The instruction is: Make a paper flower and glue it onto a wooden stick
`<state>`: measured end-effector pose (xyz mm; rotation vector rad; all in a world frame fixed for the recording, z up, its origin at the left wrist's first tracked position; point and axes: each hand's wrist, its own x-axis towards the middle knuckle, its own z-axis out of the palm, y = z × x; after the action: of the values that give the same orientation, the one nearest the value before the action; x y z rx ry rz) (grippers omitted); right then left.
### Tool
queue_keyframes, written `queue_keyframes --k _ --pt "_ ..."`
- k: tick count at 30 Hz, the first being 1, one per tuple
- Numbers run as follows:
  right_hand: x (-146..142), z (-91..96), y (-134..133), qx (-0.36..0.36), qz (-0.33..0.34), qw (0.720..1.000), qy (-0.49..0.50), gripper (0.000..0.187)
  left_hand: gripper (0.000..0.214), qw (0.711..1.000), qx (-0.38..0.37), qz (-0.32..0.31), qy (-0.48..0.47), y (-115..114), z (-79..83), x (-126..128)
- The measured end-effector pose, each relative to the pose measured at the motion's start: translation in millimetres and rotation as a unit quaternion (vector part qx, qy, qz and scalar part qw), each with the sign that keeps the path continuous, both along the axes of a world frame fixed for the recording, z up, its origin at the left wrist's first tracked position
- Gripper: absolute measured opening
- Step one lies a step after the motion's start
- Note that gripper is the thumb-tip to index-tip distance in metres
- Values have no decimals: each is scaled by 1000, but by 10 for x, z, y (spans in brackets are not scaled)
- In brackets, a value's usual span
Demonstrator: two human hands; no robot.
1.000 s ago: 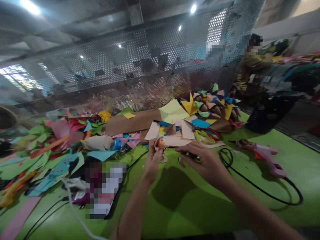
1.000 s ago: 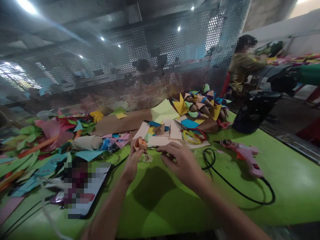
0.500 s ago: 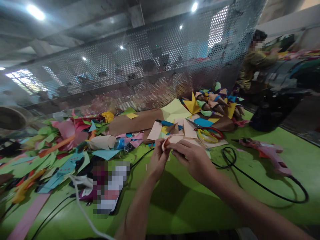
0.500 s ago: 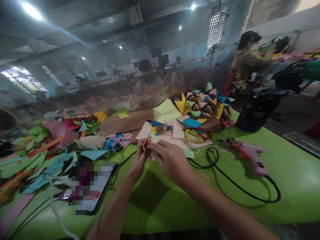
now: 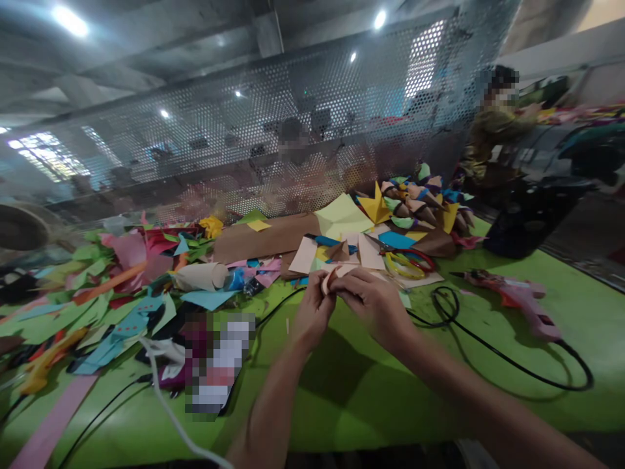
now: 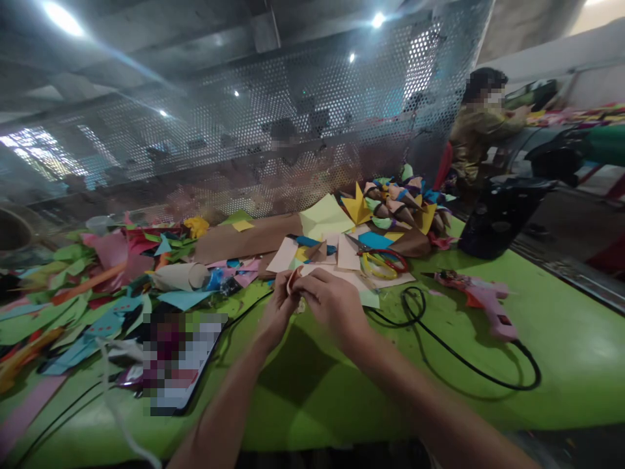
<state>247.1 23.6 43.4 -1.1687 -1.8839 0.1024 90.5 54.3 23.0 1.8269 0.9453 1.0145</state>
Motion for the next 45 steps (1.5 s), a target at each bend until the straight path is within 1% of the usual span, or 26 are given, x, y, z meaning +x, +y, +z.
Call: queue_keyframes --k 3,7,12,15,18,26,31,34,38,41,45 --pt "21 -2 -30 -2 31 999 39 19 31 1000 -14 28 2 11 -17 -18" --pt "90 -19 -74 7 19 998 60 19 30 998 -26 48 -41 36 -39 -29" --pt "115 -83 -97 -17 35 999 -15 30 30 995 -26 38 -89 34 -37 -13" --pt "101 -114 -104 -22 18 997 -67 34 26 994 -27 43 -100 24 -33 -10" --pt "99 -127 -113 -30 10 996 -86 35 25 994 -23 44 -94 17 -31 -11" --pt "75 -109 -151 -25 -15 985 -172 45 32 993 -35 19 -109 23 -39 -21" --pt "78 -90 -160 -7 -7 977 -213 43 27 994 -37 49 -88 34 -44 -20" --pt "98 -100 -163 -21 3 981 -191 42 29 994 -41 56 -89 31 -46 -23" --pt "122 -117 -150 -61 21 995 -78 41 33 993 -63 57 -85 29 -35 -31" --pt "131 -121 -120 -80 37 996 -7 35 32 994 -53 51 -77 32 -36 -26" --pt "129 -136 -84 -89 22 996 20 29 30 997 -35 39 -55 23 -42 -7"
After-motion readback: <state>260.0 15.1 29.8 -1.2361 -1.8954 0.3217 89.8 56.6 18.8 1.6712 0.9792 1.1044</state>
